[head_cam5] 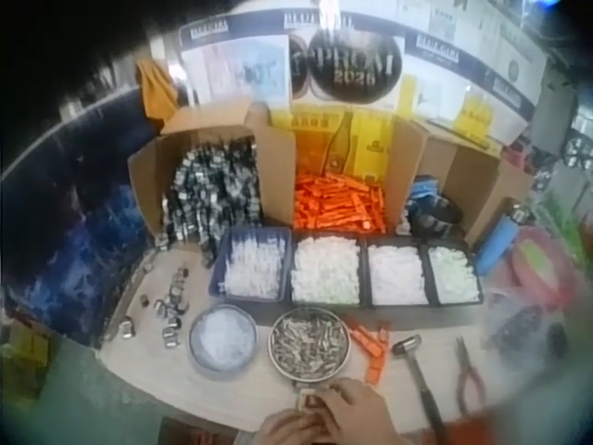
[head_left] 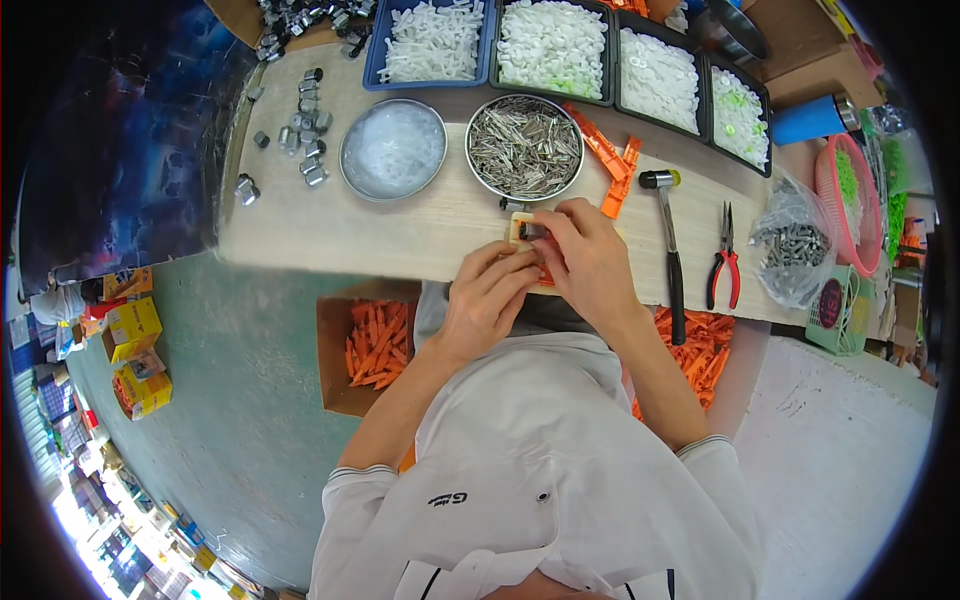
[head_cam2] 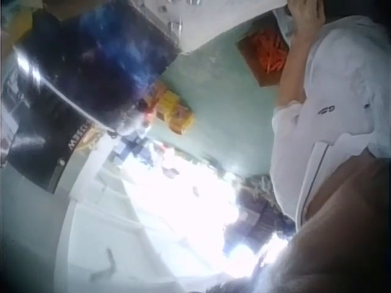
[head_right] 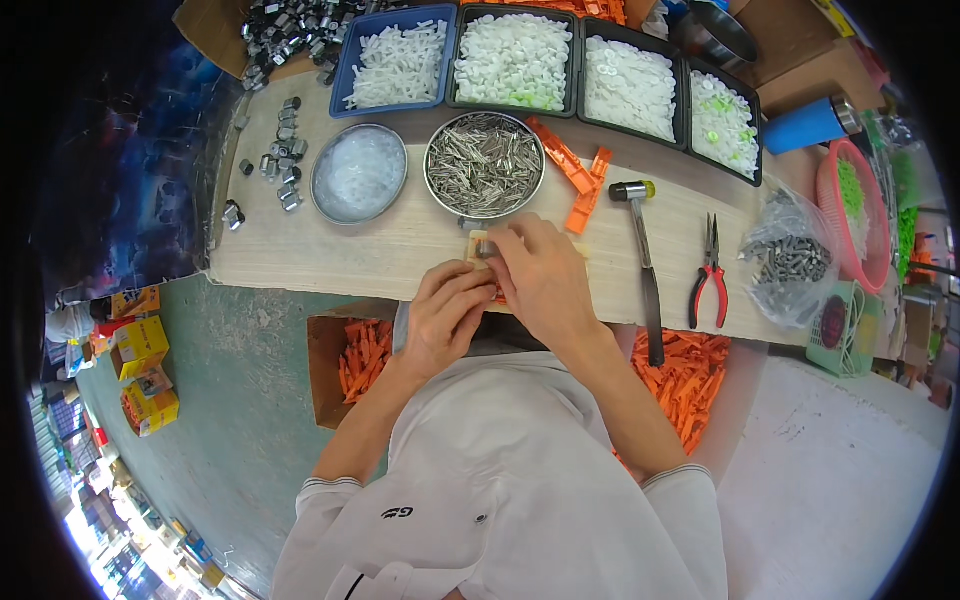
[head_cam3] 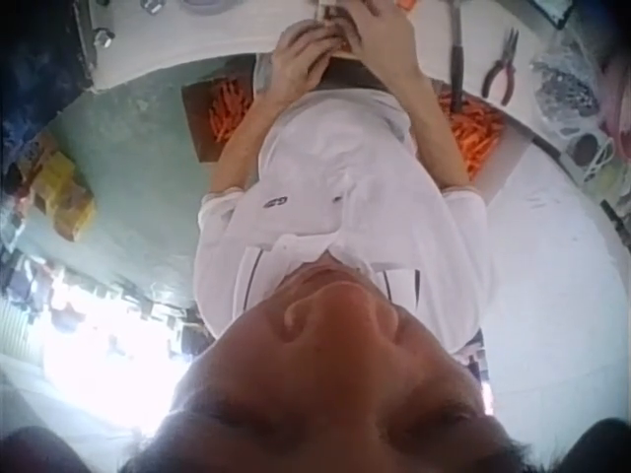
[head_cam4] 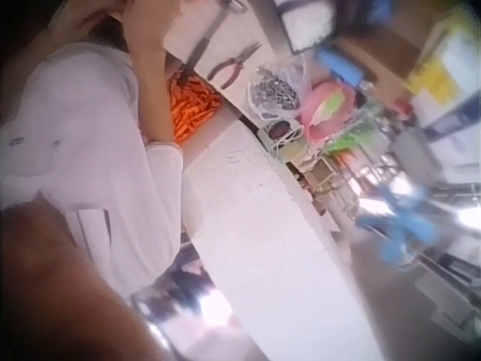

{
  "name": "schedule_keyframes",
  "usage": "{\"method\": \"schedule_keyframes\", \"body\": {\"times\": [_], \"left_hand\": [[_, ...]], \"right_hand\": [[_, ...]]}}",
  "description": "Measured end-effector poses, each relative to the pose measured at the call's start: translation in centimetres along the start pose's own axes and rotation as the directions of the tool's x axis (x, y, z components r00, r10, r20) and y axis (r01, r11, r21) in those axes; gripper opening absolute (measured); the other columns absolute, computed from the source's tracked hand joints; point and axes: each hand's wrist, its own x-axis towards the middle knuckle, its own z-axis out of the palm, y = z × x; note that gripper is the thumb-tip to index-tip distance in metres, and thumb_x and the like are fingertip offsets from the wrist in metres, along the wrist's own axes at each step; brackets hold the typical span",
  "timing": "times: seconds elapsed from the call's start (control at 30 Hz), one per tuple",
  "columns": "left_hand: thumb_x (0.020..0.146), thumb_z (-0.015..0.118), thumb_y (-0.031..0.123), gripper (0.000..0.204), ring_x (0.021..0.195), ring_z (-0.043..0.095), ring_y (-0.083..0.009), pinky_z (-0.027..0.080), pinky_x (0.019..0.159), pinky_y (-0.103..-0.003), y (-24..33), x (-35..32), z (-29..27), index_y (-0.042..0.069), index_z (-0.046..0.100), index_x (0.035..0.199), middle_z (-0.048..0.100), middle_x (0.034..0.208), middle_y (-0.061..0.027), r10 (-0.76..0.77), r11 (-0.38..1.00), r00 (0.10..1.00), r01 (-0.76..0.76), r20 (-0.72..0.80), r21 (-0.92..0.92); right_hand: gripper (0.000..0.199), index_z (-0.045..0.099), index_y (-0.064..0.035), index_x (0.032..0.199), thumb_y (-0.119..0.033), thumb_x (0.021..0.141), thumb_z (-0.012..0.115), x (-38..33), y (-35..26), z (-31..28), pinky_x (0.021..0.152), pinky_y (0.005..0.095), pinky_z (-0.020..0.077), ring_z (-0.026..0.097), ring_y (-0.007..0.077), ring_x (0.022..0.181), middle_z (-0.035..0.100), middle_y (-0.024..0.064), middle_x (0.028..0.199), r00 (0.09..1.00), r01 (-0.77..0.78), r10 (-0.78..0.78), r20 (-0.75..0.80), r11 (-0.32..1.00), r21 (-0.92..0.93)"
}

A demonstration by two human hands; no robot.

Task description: Assemble small plastic toy parts and components using screws and a hammer at a factory workstation.

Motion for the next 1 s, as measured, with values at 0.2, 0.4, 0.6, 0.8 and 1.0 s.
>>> {"method": "schedule_keyframes", "body": {"times": [0.2, 0.4, 0.6, 0.8, 1.0], "left_hand": [[0.082, 0.068, 0.006, 0.048, 0.131, 0.052, -0.0355, 0.041, 0.106, -0.052, -1.1, -3.1, -0.1, 0.007, 0.063, 0.129, 0.057, 0.143, -0.0115, 0.082, 0.925, 0.984, -0.135, 0.16, 0.355], [0.083, 0.07, 0.012, 0.065, 0.141, 0.042, -0.0381, 0.029, 0.114, -0.059, -1.5, -4.3, 0.5, 0.005, 0.049, 0.144, 0.045, 0.153, -0.0168, 0.073, 0.898, 0.973, -0.159, 0.218, 0.411], [0.085, 0.07, 0.014, 0.064, 0.139, 0.044, -0.0408, 0.03, 0.113, -0.058, -0.5, -3.9, -0.1, 0.003, 0.049, 0.144, 0.047, 0.151, -0.0202, 0.038, 0.944, 0.985, -0.09, 0.168, 0.317], [0.089, 0.07, 0.008, 0.039, 0.104, 0.06, -0.0367, 0.048, 0.091, -0.044, 1.3, -0.8, -0.5, 0.0, 0.057, 0.124, 0.061, 0.117, -0.0189, -0.232, 0.972, 0.967, 0.234, -0.103, 0.006], [0.084, 0.076, 0.008, 0.028, 0.081, 0.061, -0.0253, 0.049, 0.074, -0.038, 2.4, 1.5, -0.7, 0.001, 0.06, 0.105, 0.062, 0.091, -0.0108, -0.465, 0.885, 0.882, 0.464, -0.069, -0.033]], "right_hand": [[0.034, 0.066, -0.0047, 0.114, -0.004, 0.081, 0.073, 0.1, -0.5, 0.4, 0.081, 0.0402, 0.0493, 0.059, 0.0271, 0.096, 0.062, 0.0082, 0.108, 0.996, 0.085, -0.087, -0.029, 0.994, -0.075], [0.041, 0.067, -0.0049, 0.114, -0.011, 0.074, 0.074, -0.5, 0.3, 1.5, 0.087, 0.0416, 0.0442, 0.059, 0.0272, 0.099, 0.063, 0.0074, 0.11, 0.99, 0.139, -0.134, 0.04, 0.978, -0.153], [0.049, 0.066, -0.0031, 0.12, -0.013, 0.072, 0.072, -0.9, 0.3, 0.8, 0.092, 0.0437, 0.0436, 0.059, 0.0279, 0.104, 0.062, 0.0097, 0.118, 0.979, 0.199, -0.186, 0.085, 0.962, -0.187], [0.045, 0.066, -0.0049, 0.121, 0.01, 0.08, 0.06, 0.6, 1.9, -0.9, 0.088, 0.0401, 0.0494, 0.06, 0.0323, 0.104, 0.061, 0.0134, 0.122, 0.992, 0.052, -0.06, -0.114, 0.996, -0.067], [0.022, 0.068, -0.0064, 0.109, 0.002, 0.088, 0.064, 11.9, 9.6, -1.4, 0.076, 0.038, 0.054, 0.066, 0.0303, 0.088, 0.063, 0.013, 0.113, 0.928, 0.074, -0.139, -0.345, 0.978, -0.196]]}}
